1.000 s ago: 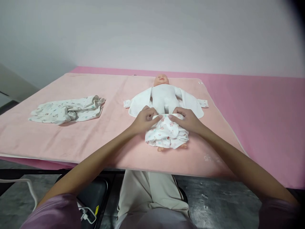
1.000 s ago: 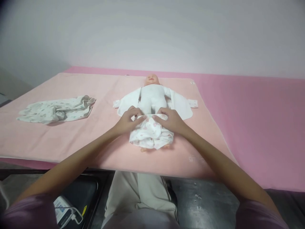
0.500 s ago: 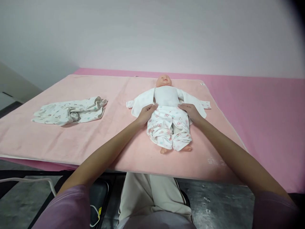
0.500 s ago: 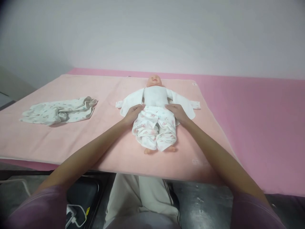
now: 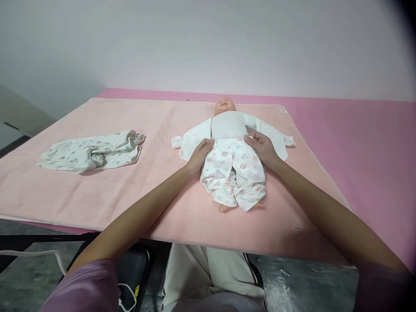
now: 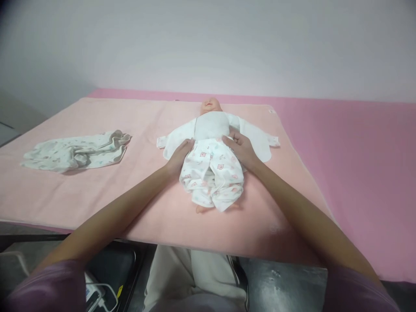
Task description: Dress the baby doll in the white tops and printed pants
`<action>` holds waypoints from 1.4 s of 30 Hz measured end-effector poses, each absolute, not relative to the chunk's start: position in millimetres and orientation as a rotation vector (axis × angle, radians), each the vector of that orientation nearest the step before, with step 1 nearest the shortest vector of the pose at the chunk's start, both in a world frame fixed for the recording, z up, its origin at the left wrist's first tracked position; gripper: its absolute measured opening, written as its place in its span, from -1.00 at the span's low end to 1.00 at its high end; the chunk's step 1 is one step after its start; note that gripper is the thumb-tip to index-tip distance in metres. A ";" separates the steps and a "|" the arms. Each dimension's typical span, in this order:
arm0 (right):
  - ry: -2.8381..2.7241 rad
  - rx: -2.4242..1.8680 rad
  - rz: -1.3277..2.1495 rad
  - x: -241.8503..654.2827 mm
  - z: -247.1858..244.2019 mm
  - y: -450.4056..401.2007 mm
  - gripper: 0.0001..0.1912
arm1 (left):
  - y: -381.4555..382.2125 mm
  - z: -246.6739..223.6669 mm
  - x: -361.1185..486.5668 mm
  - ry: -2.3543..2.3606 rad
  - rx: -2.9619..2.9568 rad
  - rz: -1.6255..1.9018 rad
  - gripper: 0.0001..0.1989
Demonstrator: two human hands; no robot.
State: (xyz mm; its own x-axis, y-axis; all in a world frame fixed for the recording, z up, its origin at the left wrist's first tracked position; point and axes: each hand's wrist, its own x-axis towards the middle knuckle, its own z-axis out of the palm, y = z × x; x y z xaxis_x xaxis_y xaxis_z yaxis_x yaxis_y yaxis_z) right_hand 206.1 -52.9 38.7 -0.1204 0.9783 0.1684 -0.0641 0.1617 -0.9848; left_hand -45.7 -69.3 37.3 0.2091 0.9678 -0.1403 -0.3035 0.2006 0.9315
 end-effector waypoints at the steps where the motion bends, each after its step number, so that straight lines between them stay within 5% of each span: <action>1: -1.400 -1.016 1.099 210.7 38.3 -49.9 -0.42 | -66.3 35.4 -50.1 0.941 0.986 1.129 -0.46; 5: -1.569 -1.112 0.794 217.4 37.4 -44.8 -0.48 | -58.6 30.2 -61.3 1.044 1.172 1.093 -0.17; 11: -1.539 -1.130 0.926 209.5 29.3 -23.0 -0.47 | -52.1 40.9 -50.5 1.151 1.794 1.091 -0.65; 17: -1.501 -1.164 1.076 213.8 29.3 -4.1 -0.36 | -26.6 46.5 -33.0 1.157 2.111 1.146 -0.67; 24: -1.515 -1.162 0.847 212.1 18.3 -17.9 -0.37 | -14.6 26.5 -42.3 1.242 1.812 1.232 -0.70; 31: -1.260 -1.061 1.189 194.8 17.5 19.9 -0.24 | 5.2 21.6 -33.5 1.129 1.561 1.216 -0.58; 42: -2.114 -1.204 0.548 205.6 74.7 7.8 -0.68 | 7.4 50.4 -49.4 1.074 2.095 0.998 -0.49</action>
